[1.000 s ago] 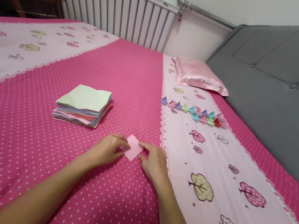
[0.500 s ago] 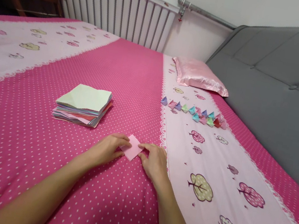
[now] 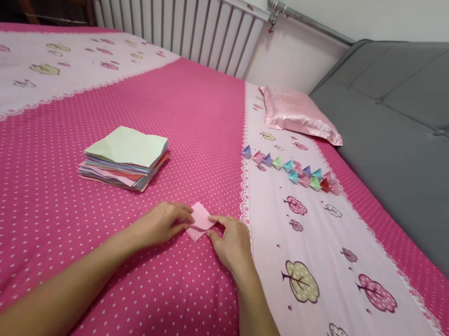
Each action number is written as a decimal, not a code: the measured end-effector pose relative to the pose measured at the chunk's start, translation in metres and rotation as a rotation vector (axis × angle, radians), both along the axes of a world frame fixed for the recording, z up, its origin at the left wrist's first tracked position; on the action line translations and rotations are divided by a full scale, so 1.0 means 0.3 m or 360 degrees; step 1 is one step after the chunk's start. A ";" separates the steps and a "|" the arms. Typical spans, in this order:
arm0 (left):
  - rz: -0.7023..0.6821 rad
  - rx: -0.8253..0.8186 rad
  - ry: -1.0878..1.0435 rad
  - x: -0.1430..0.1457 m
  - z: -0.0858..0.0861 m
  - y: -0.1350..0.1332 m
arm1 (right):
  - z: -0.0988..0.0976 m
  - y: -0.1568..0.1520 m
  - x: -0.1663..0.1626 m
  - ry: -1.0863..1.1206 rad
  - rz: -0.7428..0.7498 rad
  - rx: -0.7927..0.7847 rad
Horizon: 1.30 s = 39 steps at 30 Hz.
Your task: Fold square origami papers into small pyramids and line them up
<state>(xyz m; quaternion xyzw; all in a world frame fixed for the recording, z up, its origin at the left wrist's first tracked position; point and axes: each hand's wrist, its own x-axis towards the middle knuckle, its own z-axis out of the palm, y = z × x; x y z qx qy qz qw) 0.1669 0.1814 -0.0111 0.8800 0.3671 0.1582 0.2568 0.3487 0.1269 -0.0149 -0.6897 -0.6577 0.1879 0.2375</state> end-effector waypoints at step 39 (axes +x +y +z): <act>0.0760 0.0144 0.0426 0.035 -0.038 0.006 | -0.107 0.066 -0.015 -0.0004 -0.0280 0.0316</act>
